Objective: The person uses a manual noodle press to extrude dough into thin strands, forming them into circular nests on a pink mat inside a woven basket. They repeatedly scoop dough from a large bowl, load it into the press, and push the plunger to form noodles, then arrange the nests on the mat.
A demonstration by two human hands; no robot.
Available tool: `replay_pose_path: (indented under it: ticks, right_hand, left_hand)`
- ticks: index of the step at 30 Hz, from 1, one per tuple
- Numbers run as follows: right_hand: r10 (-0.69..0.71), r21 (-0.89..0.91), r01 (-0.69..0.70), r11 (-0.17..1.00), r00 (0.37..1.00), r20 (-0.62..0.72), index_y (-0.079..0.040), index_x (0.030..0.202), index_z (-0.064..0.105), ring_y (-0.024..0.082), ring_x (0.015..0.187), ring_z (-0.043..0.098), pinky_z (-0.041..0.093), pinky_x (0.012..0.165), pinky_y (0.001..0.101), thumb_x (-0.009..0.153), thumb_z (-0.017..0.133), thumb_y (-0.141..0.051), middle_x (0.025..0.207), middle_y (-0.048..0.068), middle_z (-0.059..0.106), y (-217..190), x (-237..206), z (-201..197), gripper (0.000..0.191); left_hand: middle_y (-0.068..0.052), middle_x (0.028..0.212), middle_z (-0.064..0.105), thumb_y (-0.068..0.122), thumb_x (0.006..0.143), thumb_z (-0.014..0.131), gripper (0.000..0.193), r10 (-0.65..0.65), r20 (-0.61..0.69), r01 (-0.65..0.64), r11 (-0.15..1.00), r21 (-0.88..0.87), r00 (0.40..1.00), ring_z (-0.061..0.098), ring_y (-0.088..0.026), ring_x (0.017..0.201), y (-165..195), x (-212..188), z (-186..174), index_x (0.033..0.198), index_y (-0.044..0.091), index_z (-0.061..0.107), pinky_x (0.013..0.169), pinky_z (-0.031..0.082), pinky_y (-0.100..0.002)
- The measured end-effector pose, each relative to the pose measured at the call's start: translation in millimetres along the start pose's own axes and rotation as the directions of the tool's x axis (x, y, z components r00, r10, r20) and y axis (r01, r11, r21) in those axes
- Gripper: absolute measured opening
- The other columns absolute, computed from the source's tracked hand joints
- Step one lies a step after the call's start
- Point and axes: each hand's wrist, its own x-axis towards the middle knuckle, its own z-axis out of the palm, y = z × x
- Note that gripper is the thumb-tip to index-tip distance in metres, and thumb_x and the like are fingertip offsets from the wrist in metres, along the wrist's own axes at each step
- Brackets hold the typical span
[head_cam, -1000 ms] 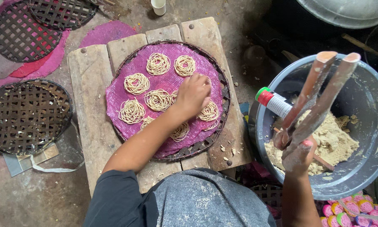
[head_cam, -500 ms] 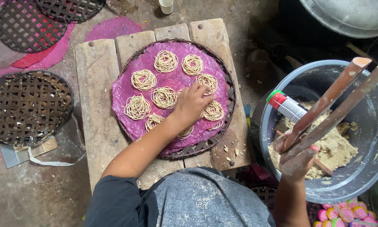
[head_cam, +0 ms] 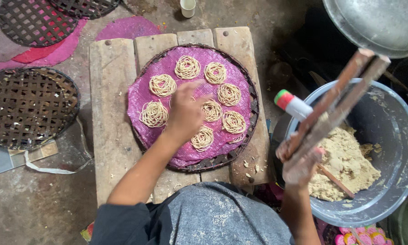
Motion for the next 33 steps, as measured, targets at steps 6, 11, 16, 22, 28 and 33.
replay_pose_path:
  ticks: [6, 11, 16, 22, 28, 33]
  right_hand:
    - [0.018, -0.303, -0.084, 0.949, 0.977, -0.212, -0.008, 0.117, 0.053, 0.018, 0.062, 0.042, 0.029, 0.054, 0.0331, 0.103, 0.071, -0.043, 0.082, 0.005, 0.054, 41, 95, 68, 0.041]
    - [-0.360, -0.978, 0.192, 0.085, 0.921, 0.150, -0.011, 0.110, 0.063, 0.028, 0.098, 0.057, 0.037, 0.088, 0.0449, 0.085, 0.089, -0.032, 0.102, 0.006, 0.065, 75, 182, 114, 0.041]
    - [-0.272, -0.963, 0.266, -0.050, 0.924, 0.270, -0.013, 0.111, 0.066, 0.032, 0.110, 0.052, 0.028, 0.096, 0.0487, 0.079, 0.091, -0.037, 0.110, 0.005, 0.067, 112, 244, 148, 0.047]
    - [-0.208, -0.941, 0.313, -0.126, 0.920, 0.334, -0.018, 0.119, 0.073, 0.032, 0.119, 0.050, 0.026, 0.098, 0.0523, 0.077, 0.090, -0.040, 0.119, 0.007, 0.065, 122, 261, 151, 0.050]
    - [-0.198, -0.947, 0.310, -0.085, 0.926, 0.321, -0.021, 0.132, 0.072, 0.033, 0.121, 0.048, 0.025, 0.097, 0.0556, 0.078, 0.087, -0.033, 0.124, 0.010, 0.063, 108, 258, 144, 0.057]
    - [-0.277, -0.961, 0.278, 0.008, 0.924, 0.265, -0.015, 0.127, 0.072, 0.035, 0.121, 0.054, 0.039, 0.100, 0.0533, 0.094, 0.082, -0.025, 0.127, 0.015, 0.061, 89, 208, 136, 0.036]
  left_hand:
    - [-0.013, 0.141, 0.056, 0.012, 0.090, 0.068, 0.046, -0.326, -0.228, 0.352, 0.932, 0.087, 0.918, 0.043, -0.037, 0.137, -69, -82, -85, 0.135, 0.011, 0.066, 0.116, 0.035, -0.051]
    - [-0.012, 0.141, 0.055, 0.021, 0.090, 0.067, 0.042, -0.508, -0.162, 0.531, 0.830, 0.173, 0.846, 0.043, -0.037, 0.132, -102, -157, -111, 0.131, 0.014, 0.066, 0.112, 0.033, -0.052]
    - [-0.009, 0.143, 0.055, 0.024, 0.088, 0.068, 0.041, -0.518, -0.171, 0.539, 0.835, 0.112, 0.838, 0.043, -0.036, 0.132, -115, -189, -117, 0.129, 0.015, 0.067, 0.113, 0.034, -0.051]
    - [-0.008, 0.141, 0.055, 0.025, 0.088, 0.068, 0.043, -0.495, -0.162, 0.510, 0.857, 0.073, 0.854, 0.044, -0.035, 0.133, -127, -184, -126, 0.129, 0.012, 0.066, 0.110, 0.035, -0.052]
    - [-0.008, 0.137, 0.057, 0.030, 0.090, 0.068, 0.046, -0.481, -0.166, 0.504, 0.850, 0.152, 0.861, 0.046, -0.033, 0.129, -130, -158, -120, 0.130, 0.008, 0.063, 0.107, 0.037, -0.052]
    - [-0.007, 0.132, 0.060, 0.030, 0.093, 0.064, 0.035, -0.518, -0.129, 0.533, 0.826, 0.183, 0.846, 0.050, -0.031, 0.125, -126, -137, -106, 0.120, 0.008, 0.067, 0.106, 0.040, -0.050]
